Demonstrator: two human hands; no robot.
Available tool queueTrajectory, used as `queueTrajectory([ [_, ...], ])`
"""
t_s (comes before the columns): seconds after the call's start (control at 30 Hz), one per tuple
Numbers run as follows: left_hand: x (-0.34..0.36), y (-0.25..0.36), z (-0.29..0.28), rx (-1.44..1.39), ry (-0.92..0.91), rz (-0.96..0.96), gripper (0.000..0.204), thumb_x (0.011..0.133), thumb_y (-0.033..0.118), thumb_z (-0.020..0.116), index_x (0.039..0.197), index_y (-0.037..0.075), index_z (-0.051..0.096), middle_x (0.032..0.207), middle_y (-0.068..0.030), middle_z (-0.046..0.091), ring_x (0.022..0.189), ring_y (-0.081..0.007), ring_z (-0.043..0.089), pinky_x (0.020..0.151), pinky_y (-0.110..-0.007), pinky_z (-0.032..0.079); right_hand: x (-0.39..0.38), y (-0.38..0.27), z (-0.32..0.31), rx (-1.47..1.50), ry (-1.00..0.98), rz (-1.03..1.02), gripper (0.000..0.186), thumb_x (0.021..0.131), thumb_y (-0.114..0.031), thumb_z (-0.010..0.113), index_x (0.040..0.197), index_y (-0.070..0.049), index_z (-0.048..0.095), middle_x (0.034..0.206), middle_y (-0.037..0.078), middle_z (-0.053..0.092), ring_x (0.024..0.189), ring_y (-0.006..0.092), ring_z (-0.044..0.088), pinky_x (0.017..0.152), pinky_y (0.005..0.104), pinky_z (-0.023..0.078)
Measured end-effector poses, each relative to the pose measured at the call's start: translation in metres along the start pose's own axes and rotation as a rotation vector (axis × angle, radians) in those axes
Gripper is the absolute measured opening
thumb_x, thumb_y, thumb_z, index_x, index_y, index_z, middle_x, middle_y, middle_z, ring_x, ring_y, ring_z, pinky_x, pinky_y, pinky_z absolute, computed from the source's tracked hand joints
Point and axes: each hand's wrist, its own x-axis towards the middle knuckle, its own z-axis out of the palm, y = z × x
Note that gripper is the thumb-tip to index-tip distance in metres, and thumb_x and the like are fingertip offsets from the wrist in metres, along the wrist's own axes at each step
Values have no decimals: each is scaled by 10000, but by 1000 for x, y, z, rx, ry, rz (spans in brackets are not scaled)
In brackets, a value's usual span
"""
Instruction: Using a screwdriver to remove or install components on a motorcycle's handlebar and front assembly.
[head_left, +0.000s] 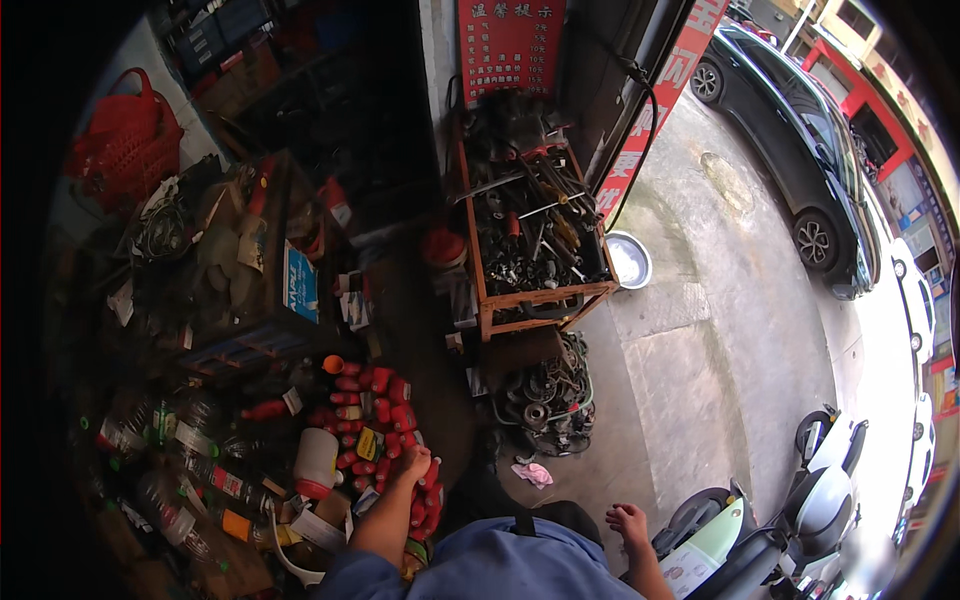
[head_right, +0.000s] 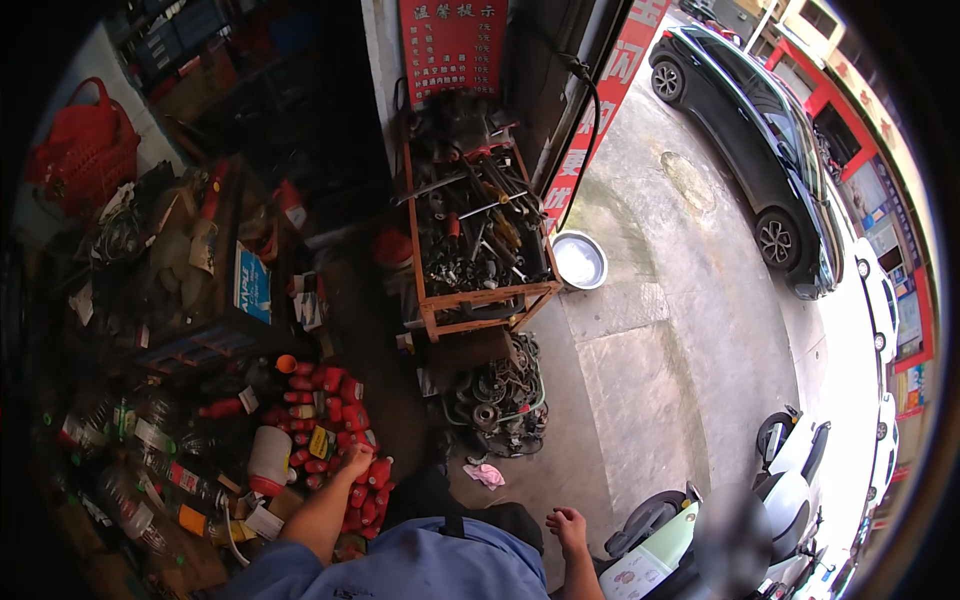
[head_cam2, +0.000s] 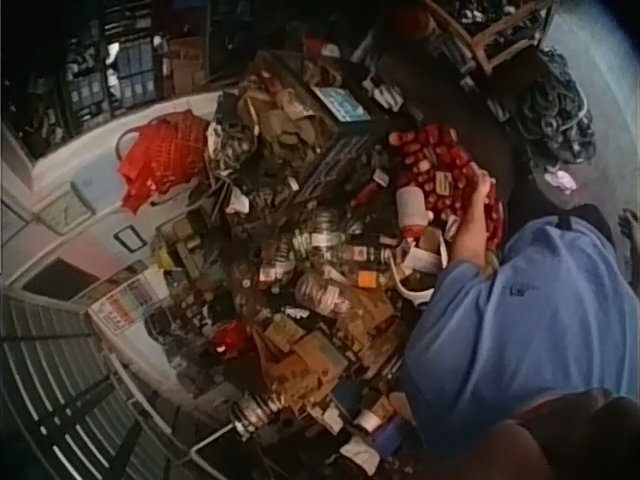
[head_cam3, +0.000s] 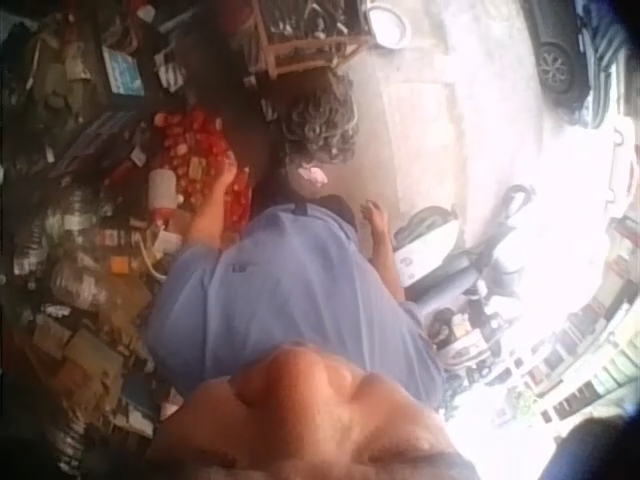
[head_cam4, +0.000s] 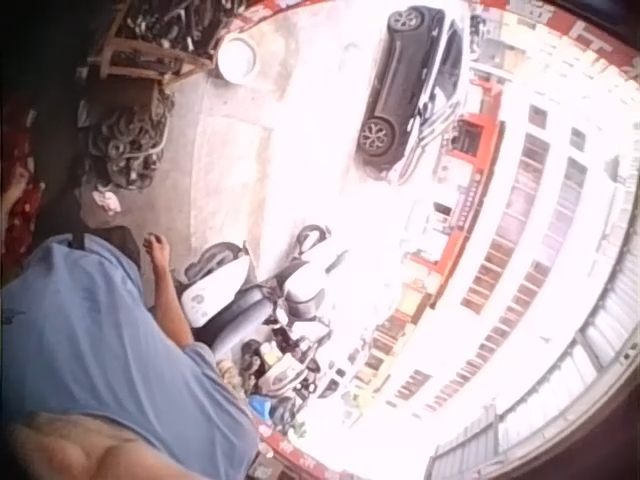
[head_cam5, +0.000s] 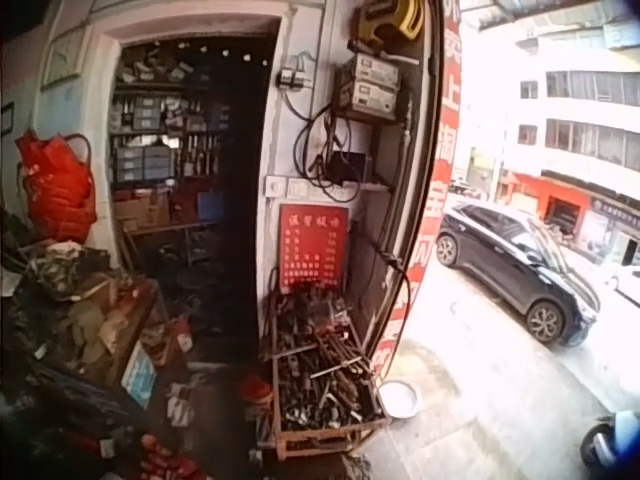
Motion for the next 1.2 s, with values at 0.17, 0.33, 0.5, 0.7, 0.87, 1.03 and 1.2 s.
queueTrajectory([
  [0.17,21,15,45,-304,-105,-102,157,822,249,614,878,150,724,893,-101,719,880,-247,686,805,-364,536,14,-28,18,-179,-33,0,276,879,-134,566,1099,24,619,912,119,702,750,175,681,629,279,519],
  [0.33,28,21,79,-416,-117,-104,164,816,198,611,891,103,720,881,-121,716,866,-261,686,785,-367,539,20,-41,-4,-255,1,51,275,904,-140,557,1126,16,597,931,117,696,784,202,676,662,309,524],
  [0.5,51,9,109,-310,-117,91,152,868,203,599,920,82,675,735,-56,671,649,-154,642,589,-308,523,34,-39,-50,-175,73,104,262,852,-111,577,1071,21,632,895,118,700,746,188,683,619,285,519],
  [0.7,60,131,107,-107,-66,91,182,852,208,587,894,75,704,824,-130,692,793,-237,676,721,-349,534,84,-7,-141,-75,107,219,241,866,-103,554,1079,3,593,883,123,680,721,228,679,594,328,532],
  [0.87,42,228,121,-131,-26,-12,196,858,189,574,918,64,714,848,-151,707,842,-270,691,766,-371,538,180,-8,-230,-70,39,260,244,858,-105,574,1079,-1,583,849,116,667,687,231,671,551,341,527],
  [1.03,-23,380,163,-356,-140,-220,222,843,186,620,1015,60,685,911,-107,699,786,-192,680,647,-341,537,257,-46,-334,30,99,193,198,842,-50,508,1017,-1,587,786,117,645,619,203,651,468,303,513],
  [1.2,-24,494,170,-249,-49,148,285,860,146,575,1111,27,635,971,-81,671,861,-168,654,713,-293,528,338,-90,-410,-38,77,176,222,835,-38,485,1039,4,562,768,118,638,587,200,639,425,281,494],
])
